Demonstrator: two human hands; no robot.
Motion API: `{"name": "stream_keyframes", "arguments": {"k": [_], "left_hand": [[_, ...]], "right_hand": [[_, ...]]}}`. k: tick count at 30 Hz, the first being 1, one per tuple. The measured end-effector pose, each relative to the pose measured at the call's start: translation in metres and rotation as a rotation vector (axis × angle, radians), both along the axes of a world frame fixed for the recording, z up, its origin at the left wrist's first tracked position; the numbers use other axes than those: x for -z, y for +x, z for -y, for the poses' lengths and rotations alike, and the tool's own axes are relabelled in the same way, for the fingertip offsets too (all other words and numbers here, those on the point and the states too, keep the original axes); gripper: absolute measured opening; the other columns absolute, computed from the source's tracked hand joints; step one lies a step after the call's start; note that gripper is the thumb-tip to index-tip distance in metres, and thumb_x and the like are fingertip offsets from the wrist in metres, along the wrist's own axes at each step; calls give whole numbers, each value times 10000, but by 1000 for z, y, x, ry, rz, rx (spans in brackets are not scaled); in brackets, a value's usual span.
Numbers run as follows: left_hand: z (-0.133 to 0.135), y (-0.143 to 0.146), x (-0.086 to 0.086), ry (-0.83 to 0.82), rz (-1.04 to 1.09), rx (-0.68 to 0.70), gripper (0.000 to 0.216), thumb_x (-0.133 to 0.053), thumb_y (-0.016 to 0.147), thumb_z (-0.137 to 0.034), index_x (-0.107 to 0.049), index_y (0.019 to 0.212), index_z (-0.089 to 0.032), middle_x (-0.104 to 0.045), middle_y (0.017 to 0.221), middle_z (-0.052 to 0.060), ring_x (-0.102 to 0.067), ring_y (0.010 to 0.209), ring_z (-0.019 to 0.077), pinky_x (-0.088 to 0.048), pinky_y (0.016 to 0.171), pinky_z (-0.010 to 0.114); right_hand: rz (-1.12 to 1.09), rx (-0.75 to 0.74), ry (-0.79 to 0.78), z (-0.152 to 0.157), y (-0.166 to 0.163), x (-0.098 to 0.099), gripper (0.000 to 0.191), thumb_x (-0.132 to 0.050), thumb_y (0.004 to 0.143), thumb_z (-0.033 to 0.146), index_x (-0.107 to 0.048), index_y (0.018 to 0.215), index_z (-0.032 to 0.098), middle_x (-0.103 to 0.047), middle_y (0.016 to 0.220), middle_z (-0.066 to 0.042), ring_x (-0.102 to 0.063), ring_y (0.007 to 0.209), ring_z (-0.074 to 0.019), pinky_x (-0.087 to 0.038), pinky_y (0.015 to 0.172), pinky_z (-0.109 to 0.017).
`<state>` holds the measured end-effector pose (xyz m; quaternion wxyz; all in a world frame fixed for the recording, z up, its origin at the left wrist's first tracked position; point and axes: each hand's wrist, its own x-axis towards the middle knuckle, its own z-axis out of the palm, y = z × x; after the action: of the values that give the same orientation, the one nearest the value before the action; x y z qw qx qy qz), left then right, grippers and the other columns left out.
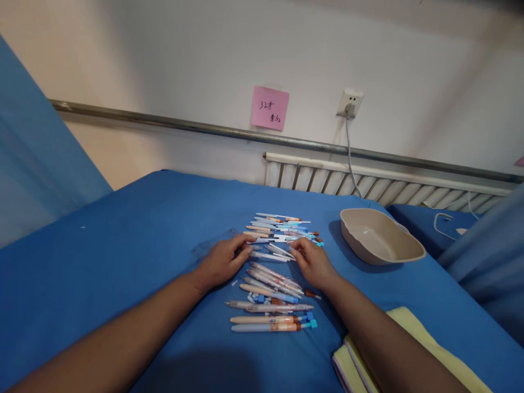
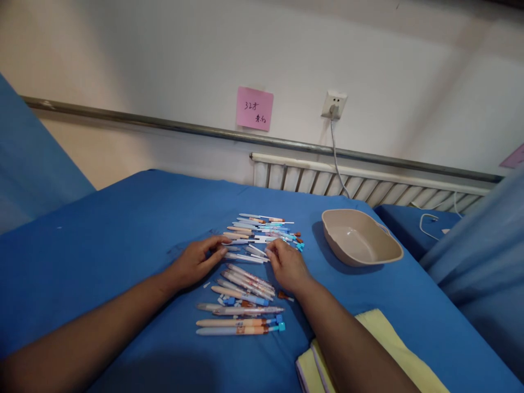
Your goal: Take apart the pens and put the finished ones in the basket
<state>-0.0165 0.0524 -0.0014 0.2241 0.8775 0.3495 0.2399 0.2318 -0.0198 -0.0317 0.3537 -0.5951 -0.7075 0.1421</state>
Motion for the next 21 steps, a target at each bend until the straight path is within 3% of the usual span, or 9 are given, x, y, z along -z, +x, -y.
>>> {"name": "stream_keyframes", "arguments": {"k": [5,12,16,21], "left_hand": [[9,7,1,31,43,55,318,-497,864,-334,-571,1138,-190,-658,1064,70,-608,959,205,-464,871,342],[7,5,-2,-41,126,-9,336,-519,841,-351,-571,1123,-174,-679,986,66,-631,899,205,-494,857,362],[13,8,-5,-61,173,-23,349,-528,836,-356,-565,1139,-186,-679,988,52,-633,907,201,-497,855,348],[14,9,-5,-99,230,-27,344,-552,828,-348,-573,1127,-179,-677,953,49,-632,882,189,-497,836,336]], "right_hand": [[37,-39,-34,6,-10,-5,96,-485,886,244,-516,969,207,-648,885,-27,-591,767,-166,-399,680,-278],[49,-30,-35,6,-11,-4,85,-509,863,221,-524,946,209,-649,883,-26,-592,792,-171,-406,689,-278],[37,-108,-46,7,-16,-4,173,-509,872,232,-520,1044,215,-661,988,-46,-607,908,-183,-427,765,-289],[112,-144,-104,9,-17,-4,274,-519,860,217,-514,1133,233,-681,962,-41,-629,875,-196,-437,737,-289]]}}
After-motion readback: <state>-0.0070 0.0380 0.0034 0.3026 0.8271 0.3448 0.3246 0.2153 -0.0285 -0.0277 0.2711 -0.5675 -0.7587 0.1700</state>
